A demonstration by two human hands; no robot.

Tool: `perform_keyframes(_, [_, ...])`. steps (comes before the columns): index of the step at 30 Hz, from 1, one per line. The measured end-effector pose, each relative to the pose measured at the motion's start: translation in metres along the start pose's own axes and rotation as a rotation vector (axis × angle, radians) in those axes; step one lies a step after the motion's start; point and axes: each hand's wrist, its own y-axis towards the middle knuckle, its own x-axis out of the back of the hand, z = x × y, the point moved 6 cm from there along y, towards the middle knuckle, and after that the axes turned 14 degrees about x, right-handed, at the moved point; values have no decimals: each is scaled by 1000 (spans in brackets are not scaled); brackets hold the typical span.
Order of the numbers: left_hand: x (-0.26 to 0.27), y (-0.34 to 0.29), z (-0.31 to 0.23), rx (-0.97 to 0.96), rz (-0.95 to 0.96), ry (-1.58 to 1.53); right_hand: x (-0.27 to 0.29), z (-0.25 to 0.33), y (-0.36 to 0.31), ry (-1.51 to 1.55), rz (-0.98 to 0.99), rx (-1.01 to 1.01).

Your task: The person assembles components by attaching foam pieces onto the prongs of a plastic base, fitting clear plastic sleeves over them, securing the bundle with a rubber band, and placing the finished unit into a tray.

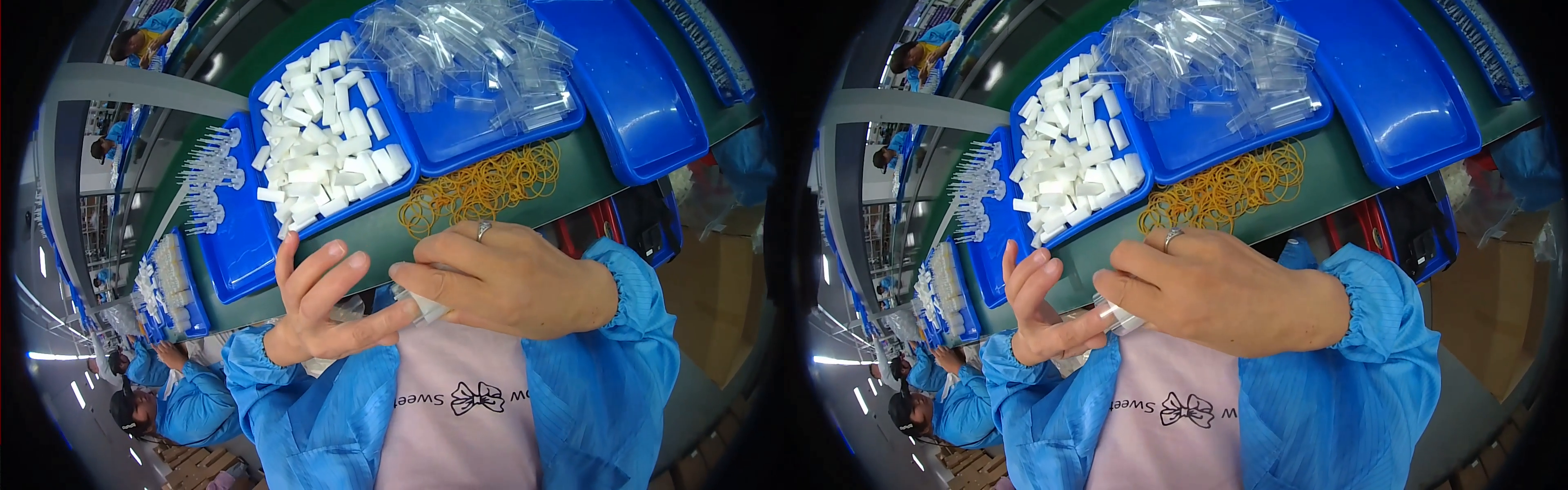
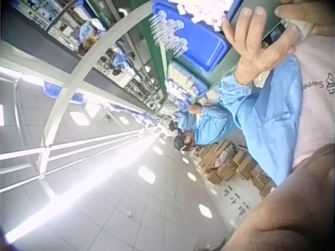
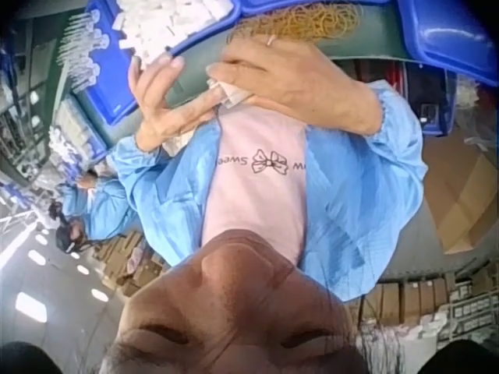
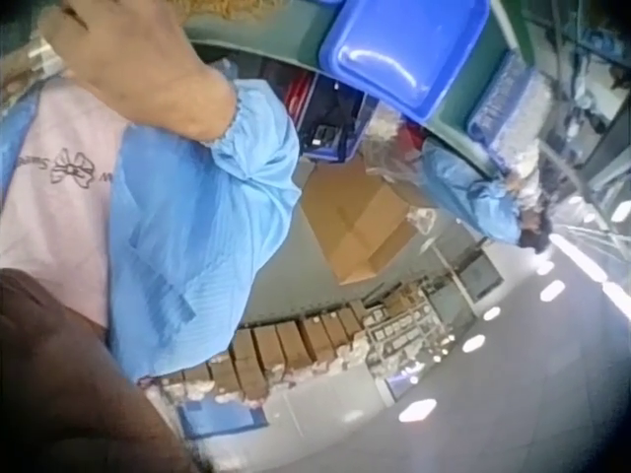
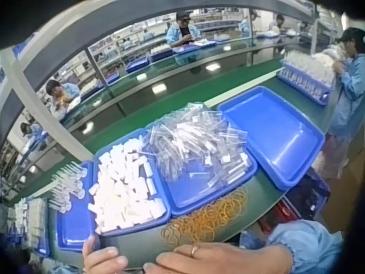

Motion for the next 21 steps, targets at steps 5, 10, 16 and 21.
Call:
perform_keyframes(5, [3, 2, 4, -5, -19, -51, 1, 0, 5, 14, -52, -1])
perform_keyframes(10, [-1, 7, 10, 1, 38, -92, 2, -5, 6, 63, -51, -50])
perform_keyframes(16, [-12, 0, 27, 71, 57, -266, -5, -18, 4, 210, 54, -164])
perform_keyframes(21, [-13, 1, 21, 29, 48, -342, -2, -9, 5, 214, 84, -118])
